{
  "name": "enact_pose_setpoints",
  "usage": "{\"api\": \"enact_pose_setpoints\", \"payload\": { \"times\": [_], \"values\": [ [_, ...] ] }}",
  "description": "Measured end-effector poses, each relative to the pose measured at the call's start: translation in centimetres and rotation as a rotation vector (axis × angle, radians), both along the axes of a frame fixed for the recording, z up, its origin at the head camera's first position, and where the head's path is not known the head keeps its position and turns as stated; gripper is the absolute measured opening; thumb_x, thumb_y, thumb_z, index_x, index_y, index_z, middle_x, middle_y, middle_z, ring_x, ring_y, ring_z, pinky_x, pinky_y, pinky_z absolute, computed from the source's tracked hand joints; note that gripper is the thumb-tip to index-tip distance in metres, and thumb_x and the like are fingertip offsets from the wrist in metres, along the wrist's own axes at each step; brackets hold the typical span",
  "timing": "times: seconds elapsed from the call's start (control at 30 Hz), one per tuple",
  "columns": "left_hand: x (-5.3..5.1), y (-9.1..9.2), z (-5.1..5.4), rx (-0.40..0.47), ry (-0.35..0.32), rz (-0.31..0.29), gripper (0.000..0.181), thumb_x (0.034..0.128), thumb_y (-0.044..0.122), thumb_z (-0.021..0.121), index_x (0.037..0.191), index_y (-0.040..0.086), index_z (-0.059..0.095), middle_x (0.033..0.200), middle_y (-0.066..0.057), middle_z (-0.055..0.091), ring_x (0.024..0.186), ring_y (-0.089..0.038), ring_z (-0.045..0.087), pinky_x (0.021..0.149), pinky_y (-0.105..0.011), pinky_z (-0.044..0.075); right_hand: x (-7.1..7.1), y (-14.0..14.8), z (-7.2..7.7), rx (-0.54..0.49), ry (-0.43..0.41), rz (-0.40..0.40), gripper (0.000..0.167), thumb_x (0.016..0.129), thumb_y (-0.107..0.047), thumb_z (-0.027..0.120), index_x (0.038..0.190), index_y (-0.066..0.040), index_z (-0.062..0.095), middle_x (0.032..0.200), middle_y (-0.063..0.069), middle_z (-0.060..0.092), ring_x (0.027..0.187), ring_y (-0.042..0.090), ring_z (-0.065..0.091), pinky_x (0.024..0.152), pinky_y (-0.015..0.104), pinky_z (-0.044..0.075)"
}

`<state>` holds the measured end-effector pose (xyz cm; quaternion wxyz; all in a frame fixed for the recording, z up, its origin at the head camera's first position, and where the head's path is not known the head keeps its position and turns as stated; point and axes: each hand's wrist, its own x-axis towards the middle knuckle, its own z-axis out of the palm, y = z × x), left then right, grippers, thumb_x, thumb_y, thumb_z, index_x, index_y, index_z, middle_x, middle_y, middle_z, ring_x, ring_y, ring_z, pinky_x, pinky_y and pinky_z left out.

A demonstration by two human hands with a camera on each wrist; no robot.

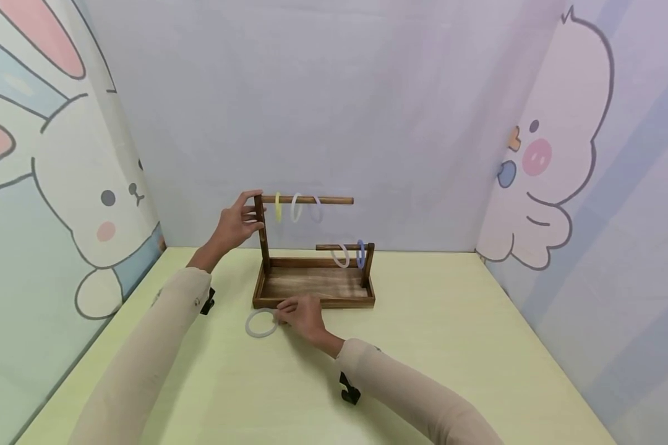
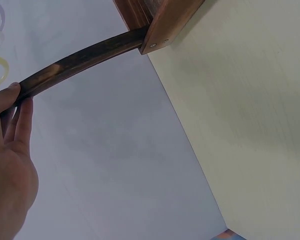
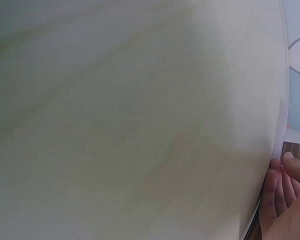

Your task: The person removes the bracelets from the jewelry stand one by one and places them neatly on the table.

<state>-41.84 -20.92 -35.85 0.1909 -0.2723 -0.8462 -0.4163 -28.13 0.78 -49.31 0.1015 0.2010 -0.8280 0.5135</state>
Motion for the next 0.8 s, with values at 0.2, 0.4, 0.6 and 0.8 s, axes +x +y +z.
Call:
{"api": "enact_pose_setpoints", "payload": {
  "times": [0.2, 0.4, 0.6, 0.8],
  "values": [
    [0.1, 0.2, 0.3, 0.0, -0.007, 0.014, 0.08, 0.0911, -0.01, 0.074, 0.157, 0.018, 0.038, 0.133, -0.025, 0.067, 0.119, -0.043, 0.067, 0.094, -0.053, 0.06, -0.1, 0.5, 0.6, -0.045, -0.081, 0.057, 0.012, 0.087, 0.001, 0.083, 0.098, 0.006, 0.08, 0.086, 0.016, 0.078, 0.072, 0.022, 0.078, 0.055, 0.018, 0.059],
    [0.2, 0.0, 0.0, -0.008, -0.015, 0.028, 0.081, 0.0911, -0.01, 0.074, 0.157, 0.02, 0.038, 0.133, -0.024, 0.067, 0.119, -0.042, 0.067, 0.095, -0.053, 0.06, -0.1, 0.6, 1.4, -0.005, -0.092, 0.052, 0.017, 0.086, -0.003, 0.085, 0.101, 0.003, 0.081, 0.087, 0.011, 0.079, 0.075, 0.015, 0.078, 0.062, 0.019, 0.06],
    [0.1, 0.0, 0.0, -0.002, -0.017, 0.025, 0.081, 0.0911, -0.009, 0.075, 0.157, 0.021, 0.038, 0.133, -0.023, 0.067, 0.119, -0.042, 0.068, 0.095, -0.053, 0.06, -0.9, 1.1, 2.7, 0.04, -0.094, 0.024, 0.02, 0.089, -0.013, 0.085, 0.104, -0.001, 0.082, 0.089, 0.006, 0.08, 0.079, 0.011, 0.077, 0.07, 0.02, 0.061],
    [0.1, 0.1, 0.1, -0.002, -0.029, 0.024, 0.081, 0.0915, -0.01, 0.074, 0.158, 0.02, 0.037, 0.134, -0.025, 0.066, 0.12, -0.043, 0.067, 0.095, -0.054, 0.059, -2.0, 2.4, 4.5, 0.051, 0.026, 0.031, 0.021, 0.091, -0.011, 0.082, 0.107, 0.002, 0.08, 0.096, 0.013, 0.08, 0.086, 0.024, 0.078, 0.068, 0.023, 0.062]
  ]
}}
